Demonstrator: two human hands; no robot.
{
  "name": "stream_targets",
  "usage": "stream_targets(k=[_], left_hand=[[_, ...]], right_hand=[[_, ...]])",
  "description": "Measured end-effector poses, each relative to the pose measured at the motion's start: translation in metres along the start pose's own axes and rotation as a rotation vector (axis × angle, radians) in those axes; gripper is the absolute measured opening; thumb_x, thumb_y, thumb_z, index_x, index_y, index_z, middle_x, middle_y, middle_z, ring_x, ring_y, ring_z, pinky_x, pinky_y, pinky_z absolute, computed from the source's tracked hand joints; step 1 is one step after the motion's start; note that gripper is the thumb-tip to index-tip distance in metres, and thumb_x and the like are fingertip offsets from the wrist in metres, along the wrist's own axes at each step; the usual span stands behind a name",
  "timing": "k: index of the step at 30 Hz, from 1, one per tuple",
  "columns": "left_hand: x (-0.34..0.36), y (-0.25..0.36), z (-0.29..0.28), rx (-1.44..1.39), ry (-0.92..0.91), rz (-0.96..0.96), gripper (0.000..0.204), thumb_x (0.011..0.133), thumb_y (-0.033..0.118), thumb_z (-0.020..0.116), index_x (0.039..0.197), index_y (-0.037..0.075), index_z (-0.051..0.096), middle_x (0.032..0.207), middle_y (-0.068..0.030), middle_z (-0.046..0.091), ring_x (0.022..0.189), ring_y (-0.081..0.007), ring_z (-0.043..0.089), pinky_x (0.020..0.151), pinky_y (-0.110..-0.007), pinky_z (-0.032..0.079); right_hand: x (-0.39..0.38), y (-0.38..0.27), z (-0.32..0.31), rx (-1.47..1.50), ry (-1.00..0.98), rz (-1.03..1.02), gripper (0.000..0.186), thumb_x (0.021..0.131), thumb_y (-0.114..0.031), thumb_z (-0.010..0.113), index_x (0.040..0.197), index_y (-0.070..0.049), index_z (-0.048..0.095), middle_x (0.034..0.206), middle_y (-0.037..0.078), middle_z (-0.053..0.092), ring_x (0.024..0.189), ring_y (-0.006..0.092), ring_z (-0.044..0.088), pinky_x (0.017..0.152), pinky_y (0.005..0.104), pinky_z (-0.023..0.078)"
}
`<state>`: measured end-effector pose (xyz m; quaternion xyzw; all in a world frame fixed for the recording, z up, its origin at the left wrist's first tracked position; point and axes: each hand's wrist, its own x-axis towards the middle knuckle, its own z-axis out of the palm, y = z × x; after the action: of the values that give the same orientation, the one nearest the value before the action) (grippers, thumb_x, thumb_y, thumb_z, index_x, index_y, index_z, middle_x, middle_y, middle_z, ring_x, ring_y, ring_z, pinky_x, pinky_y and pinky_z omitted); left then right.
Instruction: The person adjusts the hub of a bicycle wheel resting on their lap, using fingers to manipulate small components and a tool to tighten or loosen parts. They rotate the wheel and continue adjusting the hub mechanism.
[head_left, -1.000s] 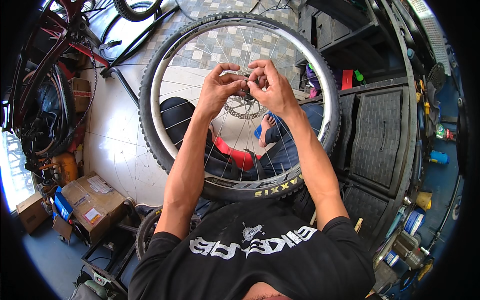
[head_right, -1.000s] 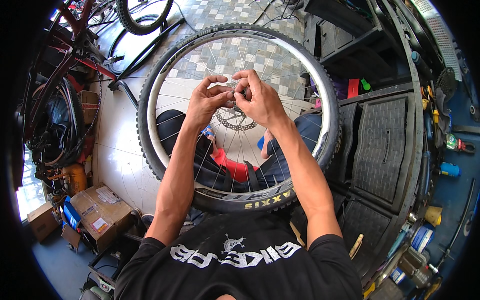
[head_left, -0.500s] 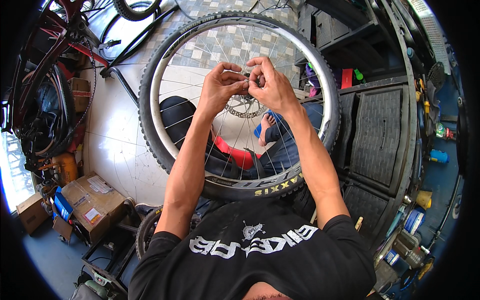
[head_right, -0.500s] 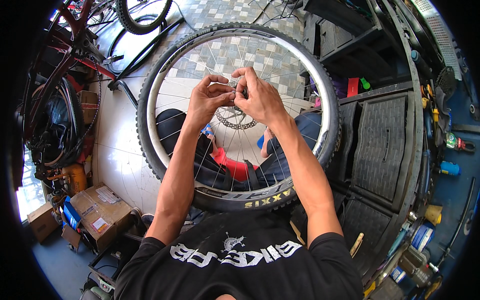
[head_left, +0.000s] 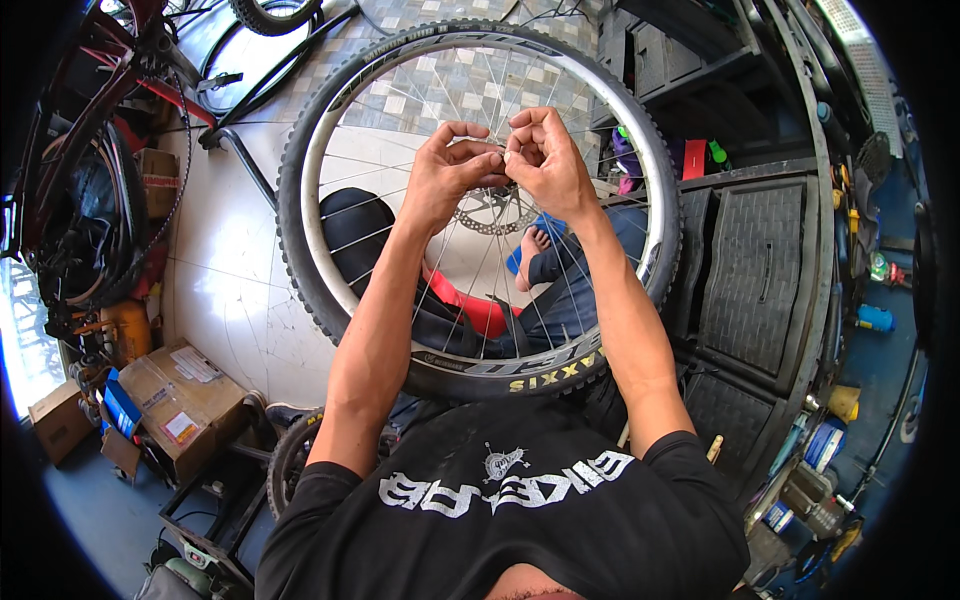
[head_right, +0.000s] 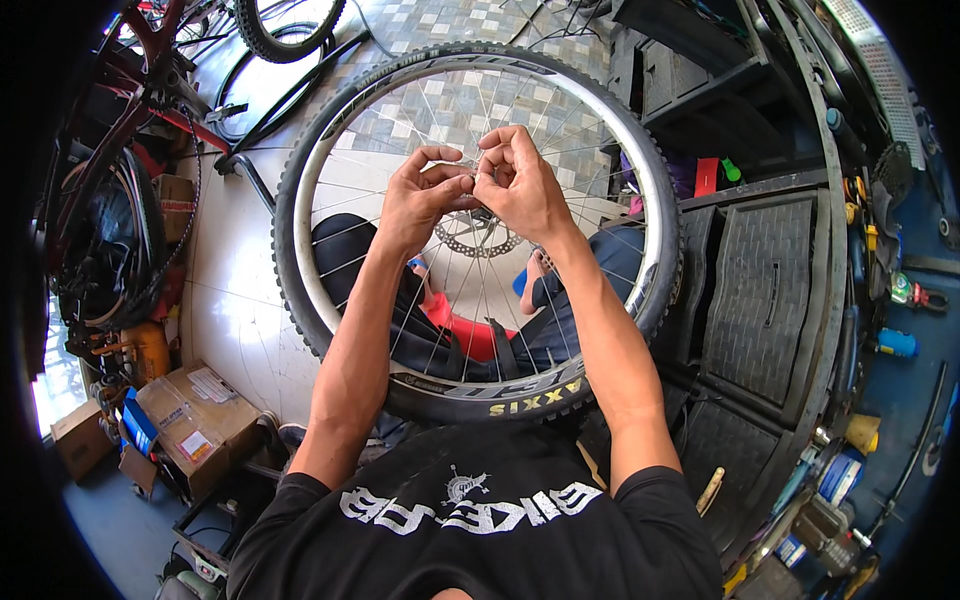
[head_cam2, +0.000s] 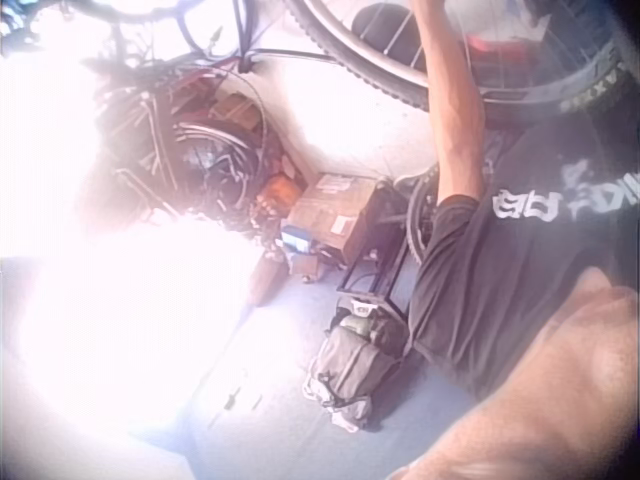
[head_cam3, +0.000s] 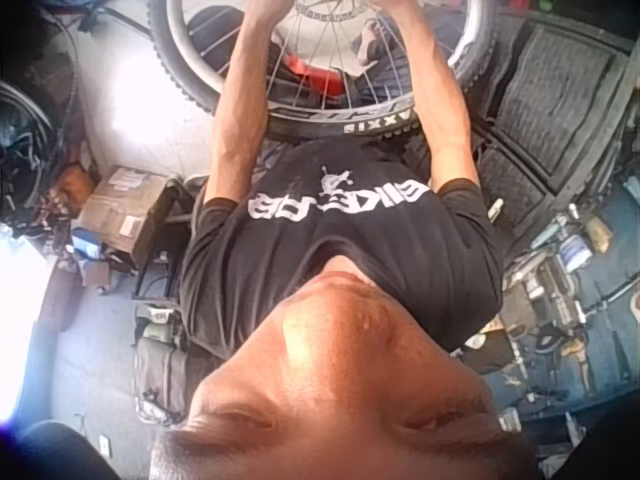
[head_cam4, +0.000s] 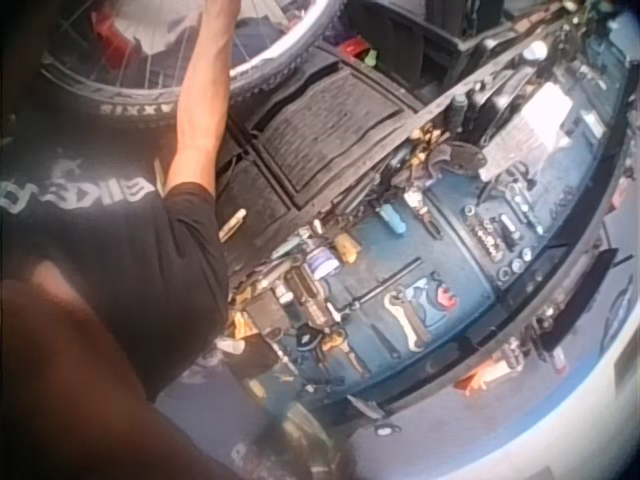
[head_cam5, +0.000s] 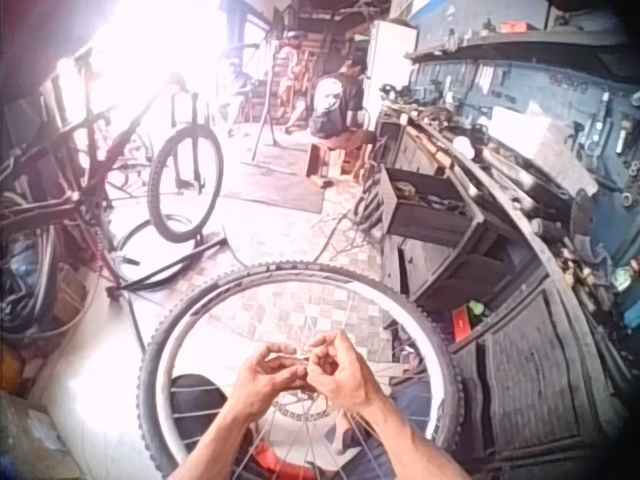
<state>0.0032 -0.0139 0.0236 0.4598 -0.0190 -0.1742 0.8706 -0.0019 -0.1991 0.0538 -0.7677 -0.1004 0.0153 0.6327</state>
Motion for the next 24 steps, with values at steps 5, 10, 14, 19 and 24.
stream_targets(k=[5, 10, 14, 19, 24], left_hand=[[0.002, 0.000, -0.003, 0.012, 0.011, 0.001, 0.043, 0.092, -0.002, 0.078, 0.128, -0.004, 0.053, 0.109, -0.0192, 0.073, 0.096, -0.0238, 0.075, 0.086, -0.038, 0.067], [0.001, 0.001, -0.005, 0.044, 0.040, 0.031, 0.042, 0.092, -0.005, 0.077, 0.126, -0.006, 0.053, 0.107, -0.0201, 0.073, 0.095, -0.0247, 0.075, 0.085, -0.038, 0.067], [0.001, 0.003, -0.005, 0.138, 0.041, 0.050, 0.038, 0.092, -0.007, 0.075, 0.124, -0.007, 0.054, 0.106, -0.0197, 0.072, 0.095, -0.0248, 0.076, 0.085, -0.038, 0.067], [-0.001, 0.006, -0.005, 0.182, 0.026, 0.081, 0.026, 0.093, -0.008, 0.073, 0.116, -0.007, 0.059, 0.102, -0.0170, 0.073, 0.092, -0.0229, 0.076, 0.084, -0.037, 0.067], [-0.003, 0.009, -0.006, 0.187, 0.000, 0.052, 0.014, 0.095, -0.005, 0.073, 0.107, -0.006, 0.067, 0.099, -0.0136, 0.076, 0.089, -0.0207, 0.076, 0.083, -0.034, 0.066]], right_hand=[[0.000, -0.003, 0.001, -0.124, -0.005, -0.008, 0.038, 0.087, -0.003, 0.068, 0.121, -0.004, 0.052, 0.083, 0.000, 0.063, 0.068, 0.0055, 0.055, 0.061, 0.0250, 0.047], [-0.002, -0.012, 0.003, -0.373, 0.001, -0.054, 0.041, 0.086, -0.005, 0.070, 0.123, -0.008, 0.054, 0.082, 0.001, 0.066, 0.068, 0.0144, 0.063, 0.063, 0.0315, 0.052], [-0.003, -0.014, 0.003, -0.570, -0.004, -0.145, 0.045, 0.084, -0.007, 0.071, 0.126, -0.011, 0.054, 0.086, 0.004, 0.068, 0.077, 0.0247, 0.070, 0.067, 0.0390, 0.057], [-0.003, -0.015, 0.006, -0.708, 0.009, -0.282, 0.049, 0.083, -0.007, 0.072, 0.127, -0.012, 0.053, 0.088, 0.003, 0.068, 0.082, 0.0273, 0.072, 0.071, 0.0427, 0.059], [-0.004, -0.018, 0.007, -0.608, 0.027, -0.231, 0.048, 0.082, -0.006, 0.073, 0.126, -0.011, 0.053, 0.087, 0.003, 0.069, 0.076, 0.0257, 0.071, 0.068, 0.0400, 0.058]])
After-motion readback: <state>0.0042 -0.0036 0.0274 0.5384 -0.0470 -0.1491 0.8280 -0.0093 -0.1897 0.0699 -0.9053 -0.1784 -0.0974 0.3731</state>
